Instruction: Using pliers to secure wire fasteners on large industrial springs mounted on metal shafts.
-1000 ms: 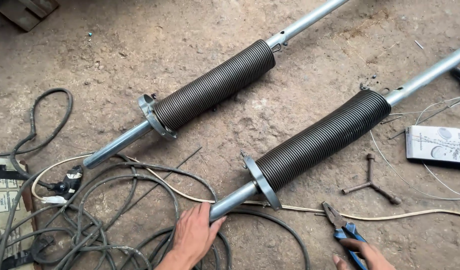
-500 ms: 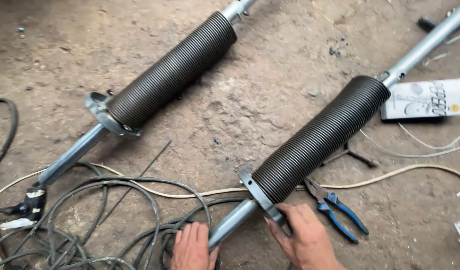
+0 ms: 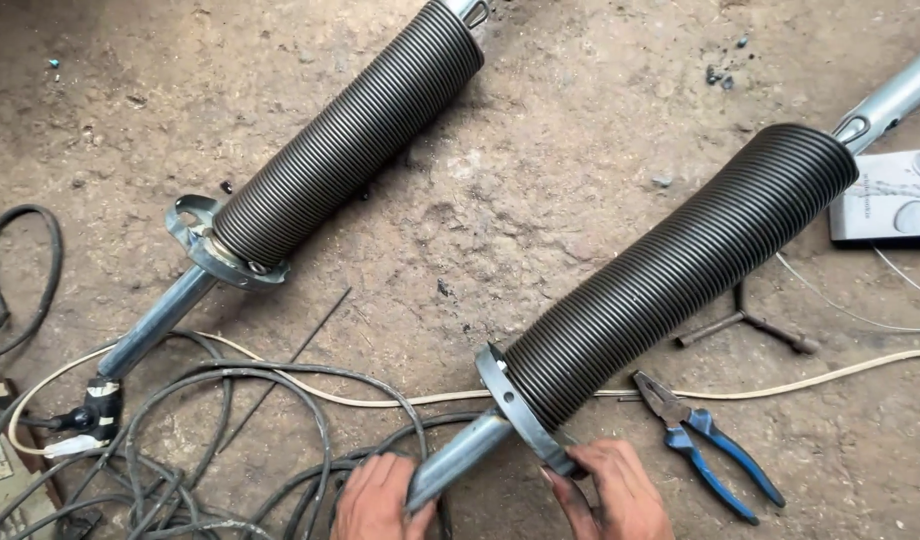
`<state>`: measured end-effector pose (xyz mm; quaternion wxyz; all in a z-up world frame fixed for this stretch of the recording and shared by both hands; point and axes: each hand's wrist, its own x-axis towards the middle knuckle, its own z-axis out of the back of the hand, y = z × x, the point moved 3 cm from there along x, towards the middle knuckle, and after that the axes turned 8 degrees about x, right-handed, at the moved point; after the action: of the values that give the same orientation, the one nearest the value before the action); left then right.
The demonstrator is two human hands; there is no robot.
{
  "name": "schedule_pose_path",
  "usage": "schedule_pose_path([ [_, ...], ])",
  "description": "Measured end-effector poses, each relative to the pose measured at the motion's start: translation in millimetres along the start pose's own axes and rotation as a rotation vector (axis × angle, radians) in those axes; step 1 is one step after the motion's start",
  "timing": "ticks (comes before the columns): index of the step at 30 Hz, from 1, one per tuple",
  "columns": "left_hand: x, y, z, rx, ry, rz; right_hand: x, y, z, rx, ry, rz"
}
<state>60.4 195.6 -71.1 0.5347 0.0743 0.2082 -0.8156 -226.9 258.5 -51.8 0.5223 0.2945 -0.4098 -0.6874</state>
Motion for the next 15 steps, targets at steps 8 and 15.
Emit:
schedule_pose_path([
  [8,18.3,9.1,17.3,0.021,0.028,0.11,25.3,-9.4,-14.4,0.092,0.105,0.064],
  [15,89.6,-36.0,68.4,-0.876,-0.005,0.532,55.0,37.3,17.3,-0.011,0.223,0.095],
])
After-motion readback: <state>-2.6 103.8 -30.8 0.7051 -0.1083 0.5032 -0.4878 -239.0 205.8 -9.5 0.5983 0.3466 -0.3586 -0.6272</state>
